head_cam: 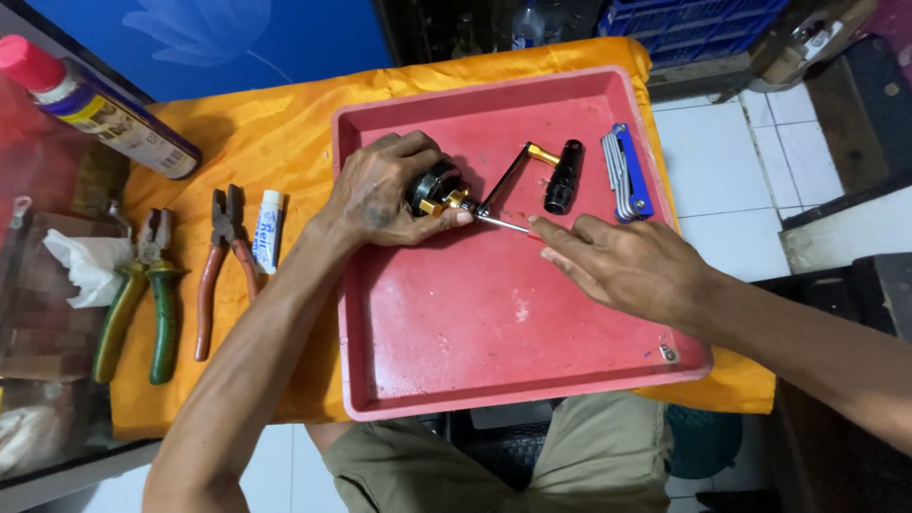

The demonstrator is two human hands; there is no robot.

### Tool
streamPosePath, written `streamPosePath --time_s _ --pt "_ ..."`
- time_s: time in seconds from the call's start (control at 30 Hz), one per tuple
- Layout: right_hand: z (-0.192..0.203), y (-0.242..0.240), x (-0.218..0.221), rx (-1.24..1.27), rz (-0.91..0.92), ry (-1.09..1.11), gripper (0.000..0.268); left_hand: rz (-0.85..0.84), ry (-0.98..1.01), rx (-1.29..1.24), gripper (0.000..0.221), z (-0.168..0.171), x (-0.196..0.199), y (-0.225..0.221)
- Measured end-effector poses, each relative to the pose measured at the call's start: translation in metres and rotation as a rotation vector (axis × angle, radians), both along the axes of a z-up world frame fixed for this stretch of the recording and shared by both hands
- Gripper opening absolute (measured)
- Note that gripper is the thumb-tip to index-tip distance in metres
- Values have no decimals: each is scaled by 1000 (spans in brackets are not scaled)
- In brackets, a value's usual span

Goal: Disassembling and reassembling a fishing reel using a screwdriver and pliers on a parts tray.

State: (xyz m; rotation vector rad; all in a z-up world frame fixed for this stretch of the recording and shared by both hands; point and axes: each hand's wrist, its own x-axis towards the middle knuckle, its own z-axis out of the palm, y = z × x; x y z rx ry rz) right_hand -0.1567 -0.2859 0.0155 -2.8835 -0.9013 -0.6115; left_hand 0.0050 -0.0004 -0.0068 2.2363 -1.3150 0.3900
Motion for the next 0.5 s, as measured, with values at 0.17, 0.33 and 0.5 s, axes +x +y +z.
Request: streamPosePath --time_s 0.17,0.33,0.5 --pt "1 -5 -2 -260 10 -360 29 3 5 10 55 2 1 -2" --pt "-4 -4 4 -281 -20 -554 27 39 1 -8 56 1 -4 0" --pt "-15 -1 1 -106 -164 -363 39 52 13 11 56 2 -4 1"
